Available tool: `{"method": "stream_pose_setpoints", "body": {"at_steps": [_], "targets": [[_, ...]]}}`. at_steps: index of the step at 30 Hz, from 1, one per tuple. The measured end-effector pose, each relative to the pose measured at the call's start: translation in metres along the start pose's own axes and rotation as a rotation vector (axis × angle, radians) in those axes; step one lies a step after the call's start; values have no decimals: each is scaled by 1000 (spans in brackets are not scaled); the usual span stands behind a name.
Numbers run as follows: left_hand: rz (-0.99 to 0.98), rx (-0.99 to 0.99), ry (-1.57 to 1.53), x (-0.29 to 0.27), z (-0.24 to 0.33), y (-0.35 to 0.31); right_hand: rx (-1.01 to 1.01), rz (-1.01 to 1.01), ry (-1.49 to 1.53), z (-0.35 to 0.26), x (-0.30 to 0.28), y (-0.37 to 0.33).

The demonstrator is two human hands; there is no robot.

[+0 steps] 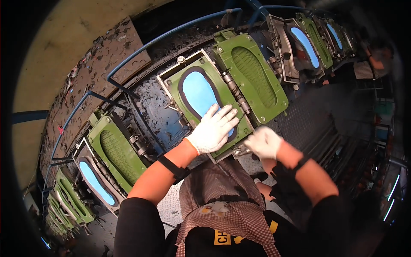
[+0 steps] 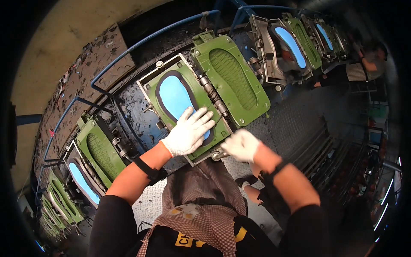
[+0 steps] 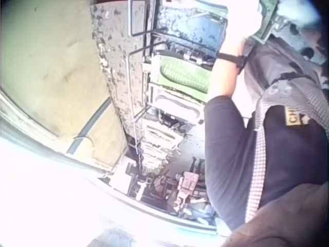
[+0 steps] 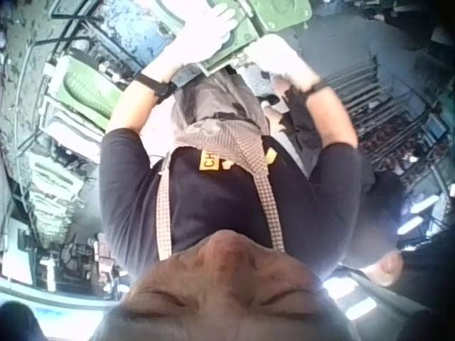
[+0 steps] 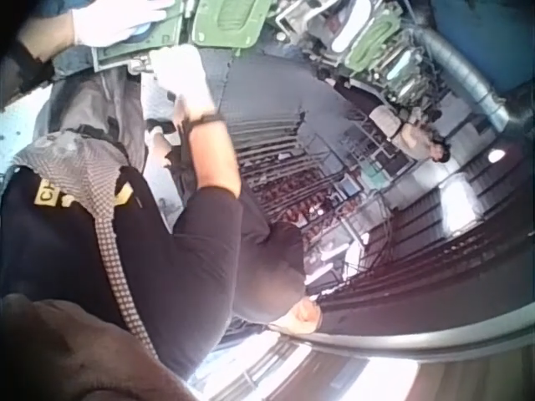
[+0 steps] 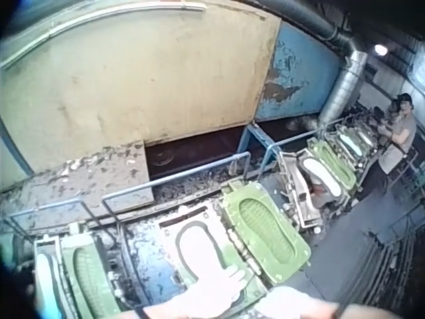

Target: Operating a mold-based industrial machine to place and press blue shoe soles into green molds on a conveyor belt.

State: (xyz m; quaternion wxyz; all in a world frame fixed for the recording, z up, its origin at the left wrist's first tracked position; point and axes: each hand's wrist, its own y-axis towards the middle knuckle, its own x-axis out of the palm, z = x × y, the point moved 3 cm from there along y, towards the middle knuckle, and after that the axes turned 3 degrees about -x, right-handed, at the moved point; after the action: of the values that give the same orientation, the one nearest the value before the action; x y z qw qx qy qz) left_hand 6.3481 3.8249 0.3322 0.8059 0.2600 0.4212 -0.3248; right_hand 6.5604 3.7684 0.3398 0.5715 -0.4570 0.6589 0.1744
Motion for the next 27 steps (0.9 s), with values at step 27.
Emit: {"method": "stream_pose_setpoints", "body": {"at_steps": [27], "targets": [[985, -1283, -244, 46, 47, -140, 199, 165, 469, 46, -38, 85]]}}
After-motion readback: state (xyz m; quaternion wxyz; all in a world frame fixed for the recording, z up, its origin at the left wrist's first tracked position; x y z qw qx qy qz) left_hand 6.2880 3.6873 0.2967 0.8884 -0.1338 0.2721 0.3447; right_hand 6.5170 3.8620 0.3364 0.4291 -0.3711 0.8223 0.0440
